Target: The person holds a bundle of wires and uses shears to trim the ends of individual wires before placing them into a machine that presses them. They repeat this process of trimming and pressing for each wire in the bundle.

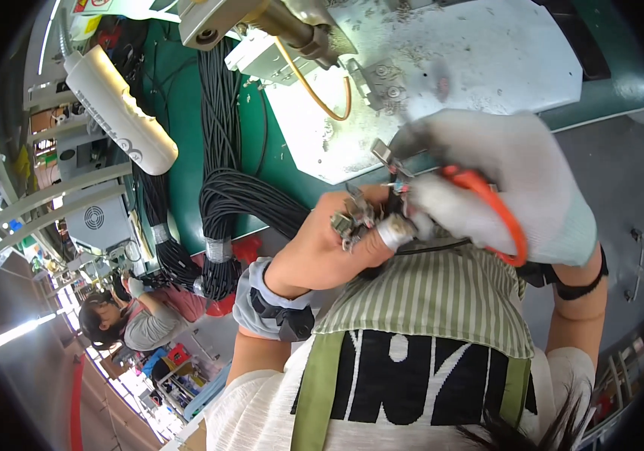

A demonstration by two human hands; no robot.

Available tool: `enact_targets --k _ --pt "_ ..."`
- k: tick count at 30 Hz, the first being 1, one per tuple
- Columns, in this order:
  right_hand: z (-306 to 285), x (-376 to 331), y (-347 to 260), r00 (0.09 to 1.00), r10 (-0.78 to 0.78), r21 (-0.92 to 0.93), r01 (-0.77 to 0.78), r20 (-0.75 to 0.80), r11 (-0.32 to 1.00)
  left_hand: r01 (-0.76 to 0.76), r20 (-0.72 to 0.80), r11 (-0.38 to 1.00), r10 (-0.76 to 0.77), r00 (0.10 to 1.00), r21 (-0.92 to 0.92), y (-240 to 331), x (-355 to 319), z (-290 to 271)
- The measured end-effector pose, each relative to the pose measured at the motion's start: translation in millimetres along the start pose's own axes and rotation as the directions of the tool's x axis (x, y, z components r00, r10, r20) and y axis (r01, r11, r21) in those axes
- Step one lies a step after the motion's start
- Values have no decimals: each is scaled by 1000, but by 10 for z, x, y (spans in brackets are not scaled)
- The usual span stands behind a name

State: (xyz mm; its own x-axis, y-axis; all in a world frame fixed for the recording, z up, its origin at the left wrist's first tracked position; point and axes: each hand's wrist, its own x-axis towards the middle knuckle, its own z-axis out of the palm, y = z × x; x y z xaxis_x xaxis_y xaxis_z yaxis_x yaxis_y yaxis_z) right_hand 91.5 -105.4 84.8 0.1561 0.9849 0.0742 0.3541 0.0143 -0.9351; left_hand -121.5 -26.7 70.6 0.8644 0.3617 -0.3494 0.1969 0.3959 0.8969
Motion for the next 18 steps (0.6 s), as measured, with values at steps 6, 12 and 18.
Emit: enact_targets --k 6,12,18 --pt "-107 -15 -73 939 170 273 -255 299 928 31 -160 998 -21 987 62 29 13 199" --pt "-23 -128 -95 906 302 392 -404 297 827 -246 -423 899 393 816 362 -33 129 481" --pt "202 -223 -45 988 24 -100 -39 -152 994 -206 -356 796 465 810 570 22 118 371"
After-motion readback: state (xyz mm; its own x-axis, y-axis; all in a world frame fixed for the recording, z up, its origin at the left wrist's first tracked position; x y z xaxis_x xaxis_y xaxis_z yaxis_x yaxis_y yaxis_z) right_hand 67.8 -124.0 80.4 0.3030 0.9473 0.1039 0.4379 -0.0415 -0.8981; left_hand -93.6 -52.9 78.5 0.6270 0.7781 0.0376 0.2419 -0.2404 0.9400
